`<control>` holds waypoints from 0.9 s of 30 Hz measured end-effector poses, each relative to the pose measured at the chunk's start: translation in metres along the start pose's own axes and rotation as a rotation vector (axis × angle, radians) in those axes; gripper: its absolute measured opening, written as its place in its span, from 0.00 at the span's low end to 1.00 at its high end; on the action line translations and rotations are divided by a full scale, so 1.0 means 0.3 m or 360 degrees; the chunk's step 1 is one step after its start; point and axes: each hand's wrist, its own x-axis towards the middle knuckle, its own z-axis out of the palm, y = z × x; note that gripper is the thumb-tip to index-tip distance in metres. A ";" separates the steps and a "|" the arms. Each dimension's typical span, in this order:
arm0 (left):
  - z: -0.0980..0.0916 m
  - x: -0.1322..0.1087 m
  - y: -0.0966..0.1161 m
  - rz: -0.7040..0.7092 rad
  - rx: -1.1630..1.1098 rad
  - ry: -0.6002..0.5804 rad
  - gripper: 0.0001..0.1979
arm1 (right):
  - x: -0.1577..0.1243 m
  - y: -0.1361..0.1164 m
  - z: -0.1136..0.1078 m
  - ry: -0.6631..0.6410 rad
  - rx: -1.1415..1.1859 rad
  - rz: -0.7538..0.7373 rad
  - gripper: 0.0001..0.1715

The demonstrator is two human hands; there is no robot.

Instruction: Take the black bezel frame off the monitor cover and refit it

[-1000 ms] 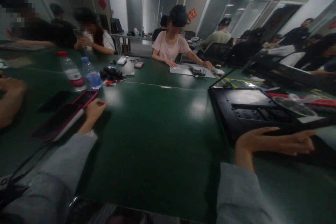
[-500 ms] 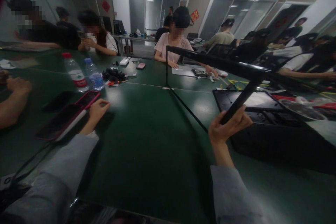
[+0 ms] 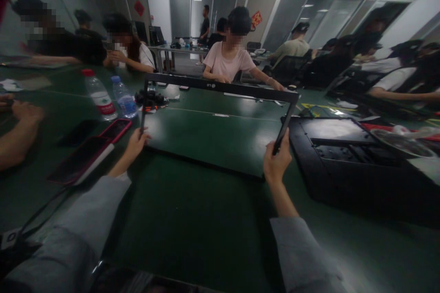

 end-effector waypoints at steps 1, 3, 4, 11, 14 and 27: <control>-0.002 0.002 -0.005 -0.0016 0.0014 0.0028 0.22 | 0.000 0.014 0.009 -0.0030 -0.0003 0.0035 0.41; -0.007 0.004 -0.013 -0.0065 0.0095 0.0088 0.20 | -0.004 0.054 0.032 -0.0140 0.0028 0.0100 0.45; -0.009 0.005 -0.016 -0.0098 0.0159 0.0117 0.19 | -0.009 0.080 0.047 -0.0223 0.0057 0.0140 0.47; -0.023 -0.003 -0.003 -0.0233 0.0490 0.0159 0.16 | -0.048 0.248 0.145 -0.0745 0.0409 0.0319 0.37; -0.031 -0.021 0.010 -0.0200 0.0726 0.0133 0.18 | -0.052 0.256 0.154 -0.0768 0.0328 0.0233 0.27; -0.022 -0.050 0.015 -0.0089 0.1223 0.0103 0.20 | -0.074 0.210 0.147 -0.0669 -0.0349 0.0213 0.26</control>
